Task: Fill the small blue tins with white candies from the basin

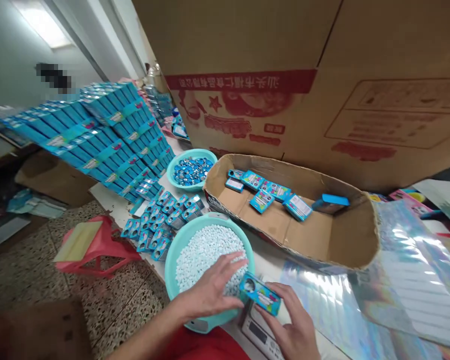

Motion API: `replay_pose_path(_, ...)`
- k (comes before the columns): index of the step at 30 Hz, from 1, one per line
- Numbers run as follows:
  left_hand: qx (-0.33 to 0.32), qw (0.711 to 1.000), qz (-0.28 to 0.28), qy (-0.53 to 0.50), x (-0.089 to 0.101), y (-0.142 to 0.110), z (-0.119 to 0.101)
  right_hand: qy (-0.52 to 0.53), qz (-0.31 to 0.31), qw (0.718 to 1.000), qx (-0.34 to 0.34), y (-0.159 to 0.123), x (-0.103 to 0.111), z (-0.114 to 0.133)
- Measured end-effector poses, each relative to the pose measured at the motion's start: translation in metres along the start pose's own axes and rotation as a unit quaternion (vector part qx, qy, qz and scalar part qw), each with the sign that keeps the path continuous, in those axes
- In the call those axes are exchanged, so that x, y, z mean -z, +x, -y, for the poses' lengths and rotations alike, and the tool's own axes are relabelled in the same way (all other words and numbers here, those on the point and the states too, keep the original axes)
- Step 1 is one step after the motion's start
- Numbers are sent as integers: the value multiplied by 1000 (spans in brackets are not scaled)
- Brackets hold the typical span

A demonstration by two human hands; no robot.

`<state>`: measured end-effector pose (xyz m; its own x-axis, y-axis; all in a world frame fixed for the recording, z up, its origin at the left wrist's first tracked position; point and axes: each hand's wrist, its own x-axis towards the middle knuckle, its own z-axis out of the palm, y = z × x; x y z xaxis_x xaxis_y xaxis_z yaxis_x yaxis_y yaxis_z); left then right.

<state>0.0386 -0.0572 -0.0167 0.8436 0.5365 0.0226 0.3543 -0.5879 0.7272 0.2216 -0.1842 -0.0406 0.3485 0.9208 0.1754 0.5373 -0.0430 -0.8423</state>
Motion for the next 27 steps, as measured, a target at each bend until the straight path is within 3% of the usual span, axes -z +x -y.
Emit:
replay_pose_path(2,-11,1000,0,16,19,4,-14,45,36,997,50,25,-12,14)
replay_pose_path(5,52,990,-126,41,63,4,1,75,-3,997,27,65,-19,15)
replay_pose_path(9,137,920,-334,152,151,0,78,13,-88,994,-65,121,0,-8)
replay_pose_path(12,256,851,-393,236,216,-2,145,-44,-118,986,-105,157,16,-33)
replay_pose_path(15,399,787,-379,278,257,-2,201,-99,-137,980,-106,186,20,-60)
replay_pose_path(18,435,793,-335,264,264,2,244,-142,-134,976,-93,210,18,-81)
replay_pose_path(23,460,829,-251,196,246,15,300,-201,-55,973,-99,248,6,-96)
replay_pose_path(25,476,830,-228,178,241,18,310,-217,-33,968,-120,262,-7,-103)
replay_pose_path(27,467,827,-253,186,234,16,305,-223,-23,962,-154,274,-26,-112)
